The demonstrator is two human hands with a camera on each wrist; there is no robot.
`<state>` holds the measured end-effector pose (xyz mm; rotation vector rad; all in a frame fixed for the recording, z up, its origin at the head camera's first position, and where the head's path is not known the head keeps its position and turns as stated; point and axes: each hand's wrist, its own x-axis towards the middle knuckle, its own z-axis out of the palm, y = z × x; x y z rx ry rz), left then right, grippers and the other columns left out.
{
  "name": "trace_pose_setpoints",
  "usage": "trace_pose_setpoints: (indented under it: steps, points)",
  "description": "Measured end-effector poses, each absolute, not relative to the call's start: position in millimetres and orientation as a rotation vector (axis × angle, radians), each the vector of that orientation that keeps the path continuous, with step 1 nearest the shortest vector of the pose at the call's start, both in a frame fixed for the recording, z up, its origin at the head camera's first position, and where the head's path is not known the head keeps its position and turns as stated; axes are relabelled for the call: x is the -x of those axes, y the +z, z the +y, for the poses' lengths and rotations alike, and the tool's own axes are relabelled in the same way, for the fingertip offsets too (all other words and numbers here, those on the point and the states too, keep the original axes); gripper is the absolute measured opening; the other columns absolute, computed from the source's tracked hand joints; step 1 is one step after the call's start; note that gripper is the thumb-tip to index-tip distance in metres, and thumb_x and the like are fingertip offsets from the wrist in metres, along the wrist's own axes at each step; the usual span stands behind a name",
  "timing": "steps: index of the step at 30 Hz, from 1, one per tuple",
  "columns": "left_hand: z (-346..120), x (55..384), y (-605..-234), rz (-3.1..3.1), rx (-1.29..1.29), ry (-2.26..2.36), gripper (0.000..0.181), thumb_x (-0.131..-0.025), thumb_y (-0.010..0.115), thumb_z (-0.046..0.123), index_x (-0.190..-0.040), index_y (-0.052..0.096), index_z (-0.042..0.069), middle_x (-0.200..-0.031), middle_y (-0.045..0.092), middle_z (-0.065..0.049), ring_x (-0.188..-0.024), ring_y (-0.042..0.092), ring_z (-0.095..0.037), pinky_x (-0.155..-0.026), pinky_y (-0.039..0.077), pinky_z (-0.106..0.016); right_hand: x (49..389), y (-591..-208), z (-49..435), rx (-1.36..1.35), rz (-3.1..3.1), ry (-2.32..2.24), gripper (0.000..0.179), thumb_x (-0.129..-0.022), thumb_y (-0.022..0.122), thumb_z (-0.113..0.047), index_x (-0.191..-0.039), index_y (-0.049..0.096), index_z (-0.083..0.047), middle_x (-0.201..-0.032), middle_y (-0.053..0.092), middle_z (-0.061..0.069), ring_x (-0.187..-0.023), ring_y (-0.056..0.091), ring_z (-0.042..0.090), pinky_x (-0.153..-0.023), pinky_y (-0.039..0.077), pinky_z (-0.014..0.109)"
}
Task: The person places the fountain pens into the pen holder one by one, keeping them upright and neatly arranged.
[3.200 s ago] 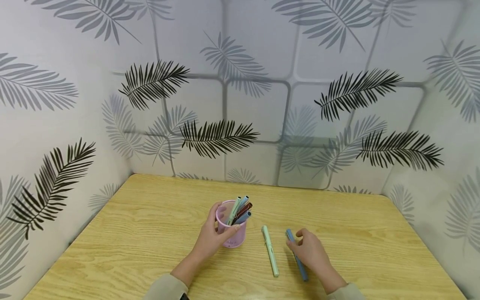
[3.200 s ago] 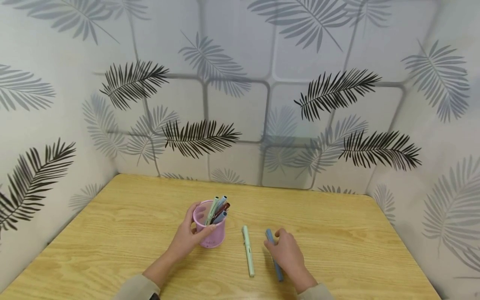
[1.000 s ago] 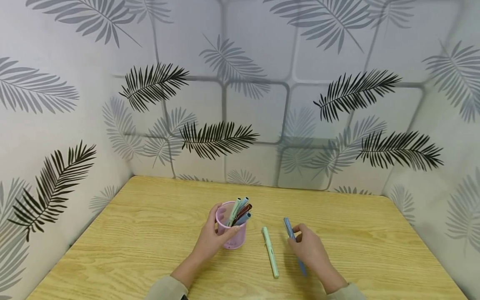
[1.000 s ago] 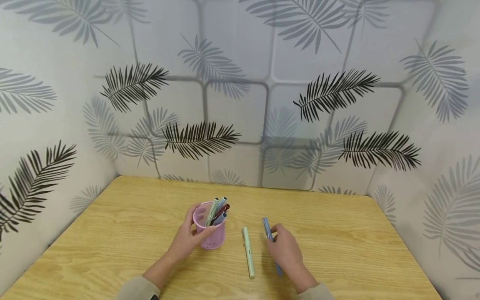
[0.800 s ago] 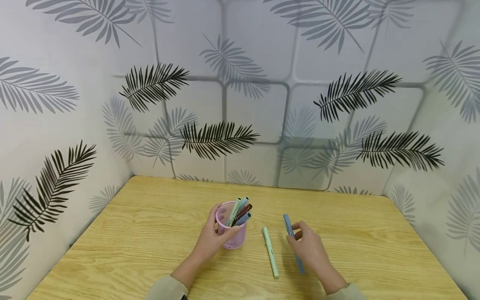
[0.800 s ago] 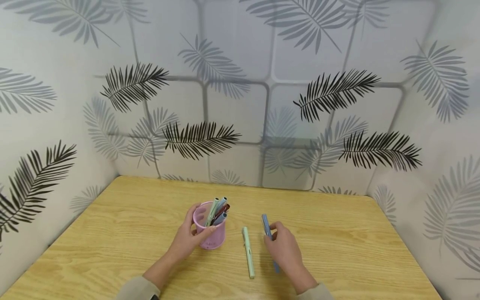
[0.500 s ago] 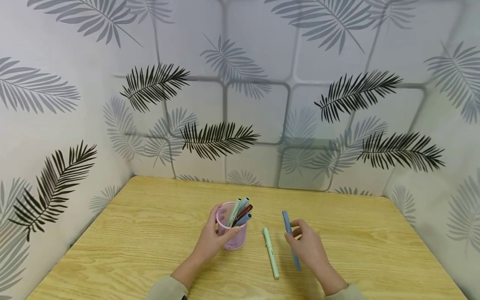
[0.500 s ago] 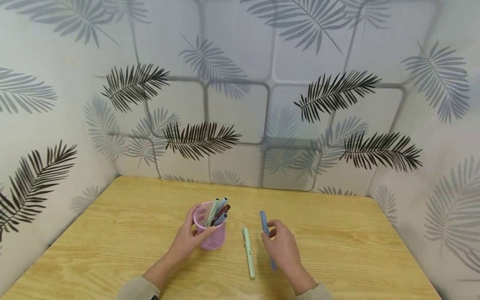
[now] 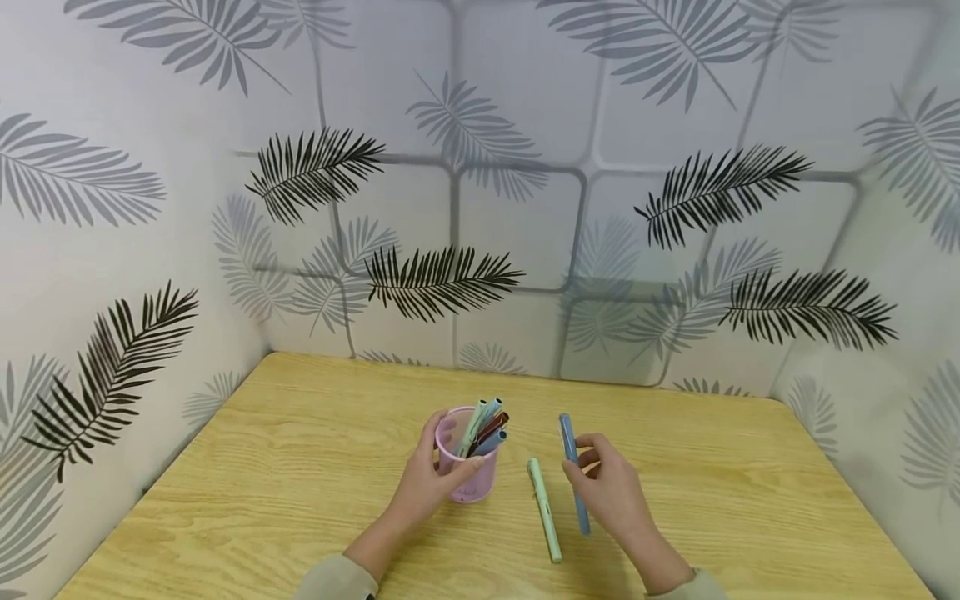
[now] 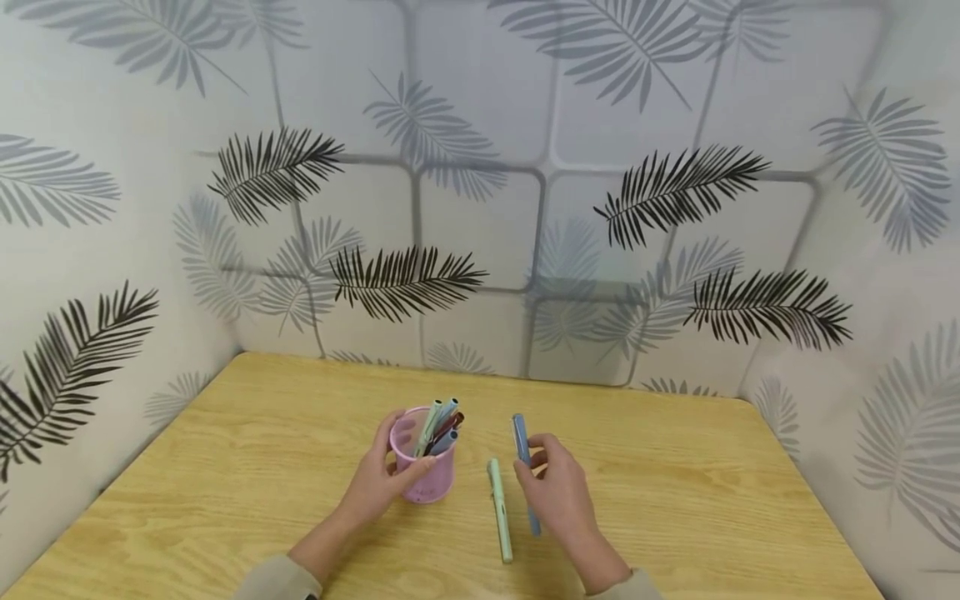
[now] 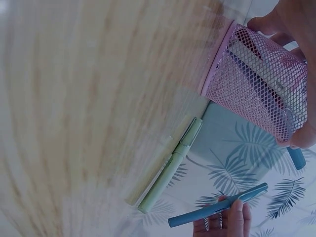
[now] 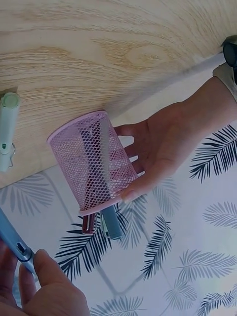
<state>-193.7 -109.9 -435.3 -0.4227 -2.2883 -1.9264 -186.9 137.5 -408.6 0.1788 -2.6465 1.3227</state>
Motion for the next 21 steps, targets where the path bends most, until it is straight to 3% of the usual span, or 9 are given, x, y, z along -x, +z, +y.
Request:
trace_pose_setpoints:
  steps: [14,21]
  points:
    - [-109,191,-432,-2.299,0.412,-1.909,0.078,-0.085,0.069,0.019,-0.145,0.02,0.007,-0.143,0.029,-0.025,-0.126,0.035,-0.044,-0.097,0.036,-0.054,185,-405,127,-0.225,-2.539,1.381,0.028,-0.086,0.067,-0.011,-0.112,0.058,-0.006,-0.086,0.061,0.005,-0.071,0.055,0.016,-0.055,0.047,0.026]
    - [-111,204,-450,-2.292,0.419,-1.901,0.081,-0.085,0.07,0.024,-0.147,0.019,0.012,-0.144,0.029,-0.021,-0.127,0.033,-0.042,-0.097,0.036,-0.054,187,-407,125,-0.246,-2.487,1.415,0.027,-0.085,0.068,-0.009,-0.111,0.058,-0.008,-0.085,0.06,0.004,-0.072,0.057,0.015,-0.058,0.049,0.025]
